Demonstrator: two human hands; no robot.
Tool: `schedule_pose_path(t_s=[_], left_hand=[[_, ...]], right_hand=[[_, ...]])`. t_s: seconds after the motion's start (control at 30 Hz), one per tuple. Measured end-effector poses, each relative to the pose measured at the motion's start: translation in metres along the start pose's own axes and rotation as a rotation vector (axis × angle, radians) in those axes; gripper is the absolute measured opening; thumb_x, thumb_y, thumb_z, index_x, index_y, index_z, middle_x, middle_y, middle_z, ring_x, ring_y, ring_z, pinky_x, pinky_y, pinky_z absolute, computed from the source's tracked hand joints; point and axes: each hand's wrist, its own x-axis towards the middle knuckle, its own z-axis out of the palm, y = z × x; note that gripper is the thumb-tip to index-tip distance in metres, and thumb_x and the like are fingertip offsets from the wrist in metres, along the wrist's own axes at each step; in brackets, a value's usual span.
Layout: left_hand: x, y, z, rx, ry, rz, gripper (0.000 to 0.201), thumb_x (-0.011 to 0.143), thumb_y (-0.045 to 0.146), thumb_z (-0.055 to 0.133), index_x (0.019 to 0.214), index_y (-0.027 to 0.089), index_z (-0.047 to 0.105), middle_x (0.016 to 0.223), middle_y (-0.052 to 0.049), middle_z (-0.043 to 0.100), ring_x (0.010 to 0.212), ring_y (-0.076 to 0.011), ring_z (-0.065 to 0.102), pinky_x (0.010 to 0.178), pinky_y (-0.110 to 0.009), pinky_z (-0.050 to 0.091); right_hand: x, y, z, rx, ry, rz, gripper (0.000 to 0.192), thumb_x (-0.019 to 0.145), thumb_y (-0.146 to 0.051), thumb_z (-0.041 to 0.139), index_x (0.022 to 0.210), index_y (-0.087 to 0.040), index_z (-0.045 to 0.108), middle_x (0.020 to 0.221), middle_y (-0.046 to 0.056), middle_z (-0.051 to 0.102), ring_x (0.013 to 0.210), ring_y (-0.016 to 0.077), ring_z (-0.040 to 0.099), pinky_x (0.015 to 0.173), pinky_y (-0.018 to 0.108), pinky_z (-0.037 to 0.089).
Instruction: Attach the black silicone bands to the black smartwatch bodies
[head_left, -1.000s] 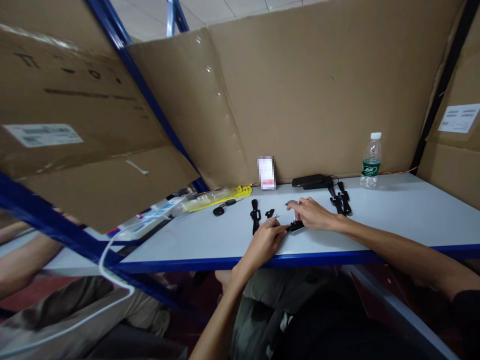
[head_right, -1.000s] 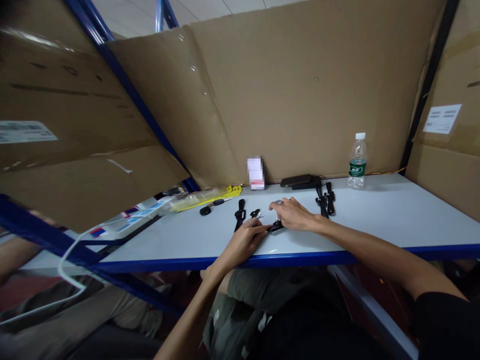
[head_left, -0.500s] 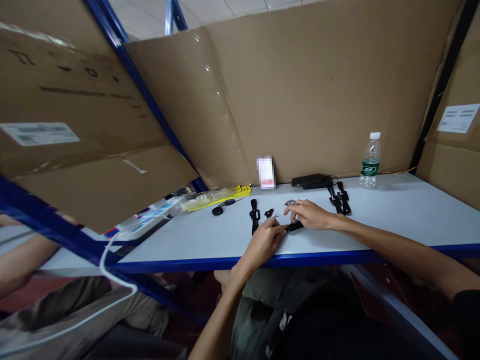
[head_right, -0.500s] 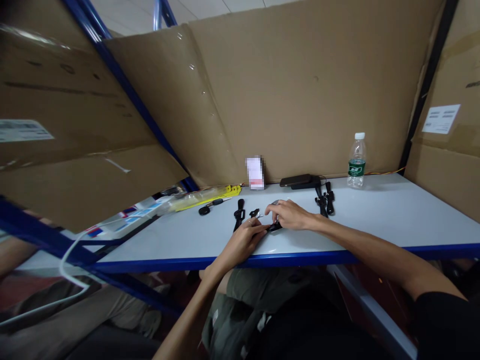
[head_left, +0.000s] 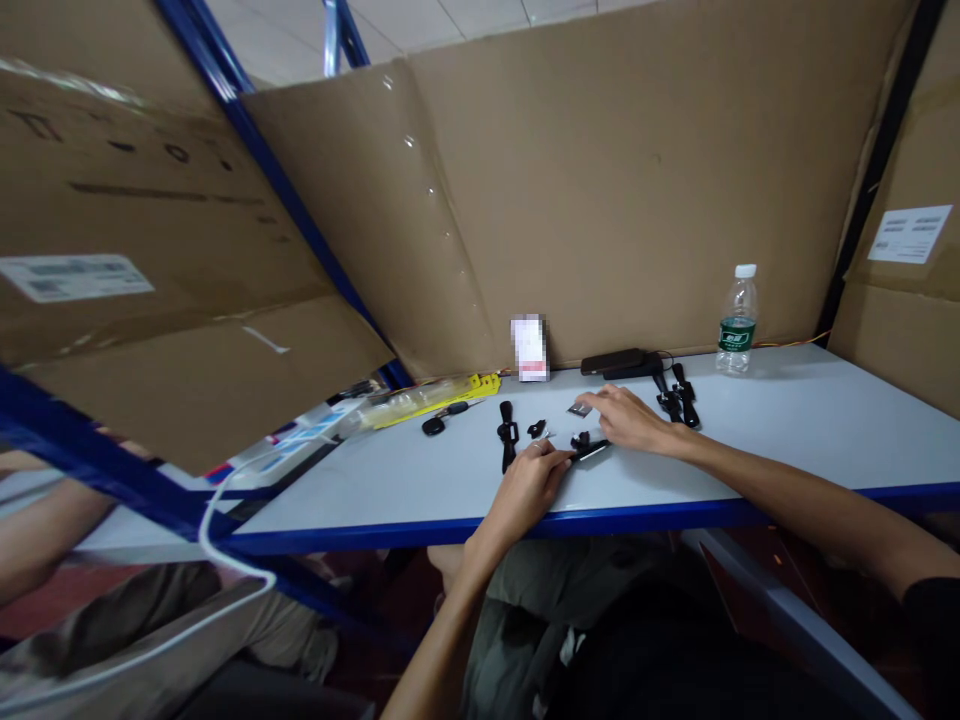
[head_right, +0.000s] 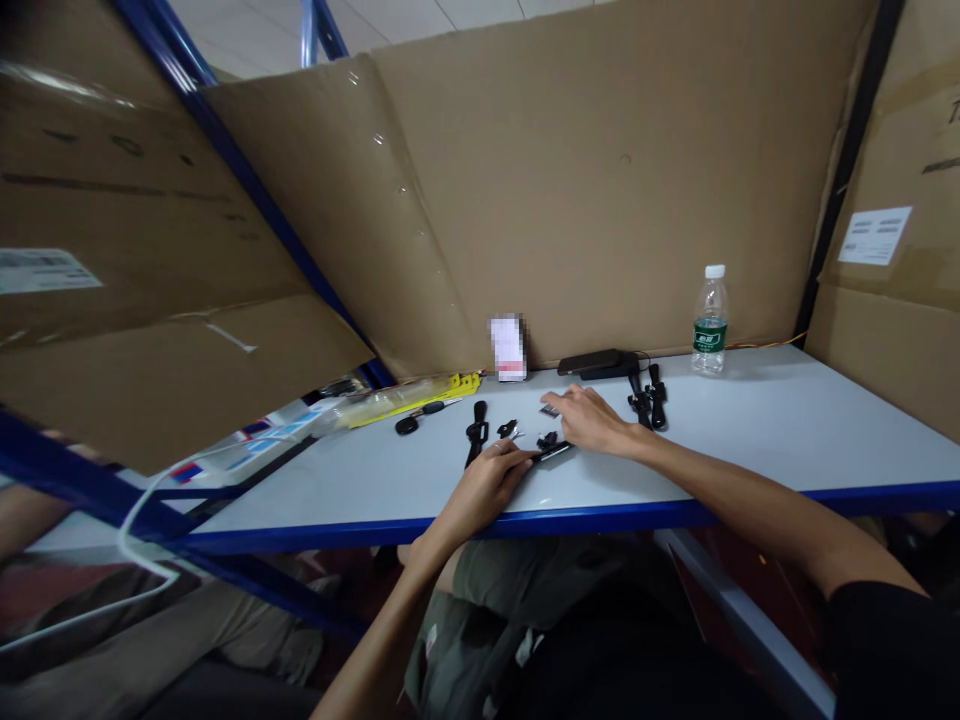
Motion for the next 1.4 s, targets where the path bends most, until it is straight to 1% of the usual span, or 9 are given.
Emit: schedule_pose_path(t_s=[0.13, 0.3, 0.47, 0.57, 0.73, 0.87, 1.07, 1.23, 1.4], left_hand=[[0.0, 0.004, -0.002, 0.06, 0.0, -0.064, 0.021, 0.1, 0.024, 0.044, 0.1, 0.018, 0.064, 0.098, -0.009, 0.063, 0.089, -0.0229, 0.064, 0.081, -0.034, 0.05], [-0.001, 0.004, -0.002, 0.1, -0.017, -0.061, 0.013, 0.101, 0.024, 0.042, 0.098, 0.02, 0.054, 0.098, -0.009, 0.063, 0.092, -0.0244, 0.064, 0.079, -0.034, 0.049], [-0.001, 0.0, 0.002, 0.156, -0.014, -0.095, 0.018, 0.104, 0.022, 0.032, 0.096, 0.02, 0.048, 0.09, -0.009, 0.065, 0.084, -0.0251, 0.066, 0.073, -0.033, 0.047], [-0.001, 0.002, 0.001, 0.184, -0.06, -0.126, 0.017, 0.104, 0.021, 0.032, 0.099, 0.02, 0.048, 0.083, -0.008, 0.067, 0.078, -0.0249, 0.068, 0.067, -0.031, 0.044], [-0.002, 0.011, -0.004, 0.272, -0.09, -0.1, 0.016, 0.105, 0.023, 0.034, 0.103, 0.02, 0.05, 0.088, -0.008, 0.071, 0.08, -0.0252, 0.07, 0.065, -0.031, 0.04], [-0.003, 0.014, -0.004, 0.342, -0.07, -0.08, 0.019, 0.105, 0.023, 0.032, 0.103, 0.019, 0.05, 0.084, -0.008, 0.071, 0.077, -0.0254, 0.07, 0.062, -0.031, 0.037], [-0.002, 0.009, 0.001, 0.339, 0.072, -0.102, 0.017, 0.103, 0.022, 0.035, 0.101, 0.019, 0.052, 0.082, -0.009, 0.069, 0.077, -0.025, 0.068, 0.063, -0.03, 0.037], [-0.002, -0.008, -0.008, 0.226, 0.15, -0.276, 0.02, 0.103, 0.023, 0.033, 0.102, 0.02, 0.052, 0.071, -0.003, 0.066, 0.064, -0.0199, 0.063, 0.06, -0.027, 0.033], [-0.009, -0.039, -0.039, 0.314, 0.254, -0.564, 0.019, 0.101, 0.025, 0.039, 0.101, 0.021, 0.057, 0.074, -0.006, 0.068, 0.07, -0.0223, 0.064, 0.063, -0.027, 0.035]], right_hand=[[0.002, 0.009, -0.014, -0.092, 0.06, 0.059, 0.04, 0.088, -0.001, 0.047, 0.116, -0.016, 0.07, 0.111, 0.011, 0.073, 0.106, 0.0222, 0.06, 0.09, 0.032, 0.044], [0.006, 0.016, -0.032, -0.174, 0.08, 0.103, 0.035, 0.088, -0.003, 0.047, 0.103, -0.017, 0.075, 0.109, 0.009, 0.075, 0.105, 0.0225, 0.06, 0.09, 0.032, 0.043], [0.006, 0.037, -0.061, -0.3, 0.098, 0.388, 0.036, 0.092, -0.011, 0.045, 0.109, -0.019, 0.075, 0.11, 0.011, 0.076, 0.105, 0.0248, 0.065, 0.087, 0.032, 0.045], [0.001, 0.05, -0.072, -0.407, -0.045, 0.555, 0.037, 0.094, -0.015, 0.044, 0.115, -0.016, 0.074, 0.114, 0.018, 0.073, 0.105, 0.0292, 0.068, 0.085, 0.035, 0.046], [-0.004, 0.055, -0.065, -0.453, -0.382, 0.63, 0.038, 0.094, -0.022, 0.051, 0.122, -0.009, 0.071, 0.126, 0.024, 0.068, 0.115, 0.0341, 0.066, 0.084, 0.036, 0.05], [-0.002, 0.054, -0.056, -0.449, -0.457, 0.648, 0.04, 0.092, -0.027, 0.058, 0.123, -0.007, 0.071, 0.126, 0.025, 0.068, 0.115, 0.0361, 0.066, 0.085, 0.038, 0.051], [-0.002, 0.058, -0.055, -0.452, -0.472, 0.638, 0.04, 0.092, -0.026, 0.057, 0.124, -0.007, 0.071, 0.125, 0.025, 0.069, 0.115, 0.0347, 0.067, 0.085, 0.037, 0.051], [-0.002, 0.061, -0.05, -0.453, -0.456, 0.635, 0.039, 0.091, -0.025, 0.057, 0.124, -0.009, 0.072, 0.126, 0.025, 0.068, 0.113, 0.0342, 0.067, 0.086, 0.038, 0.051], [-0.001, 0.058, -0.049, -0.445, -0.463, 0.648, 0.039, 0.089, -0.023, 0.059, 0.122, -0.009, 0.073, 0.125, 0.025, 0.069, 0.113, 0.0343, 0.067, 0.086, 0.037, 0.051]])
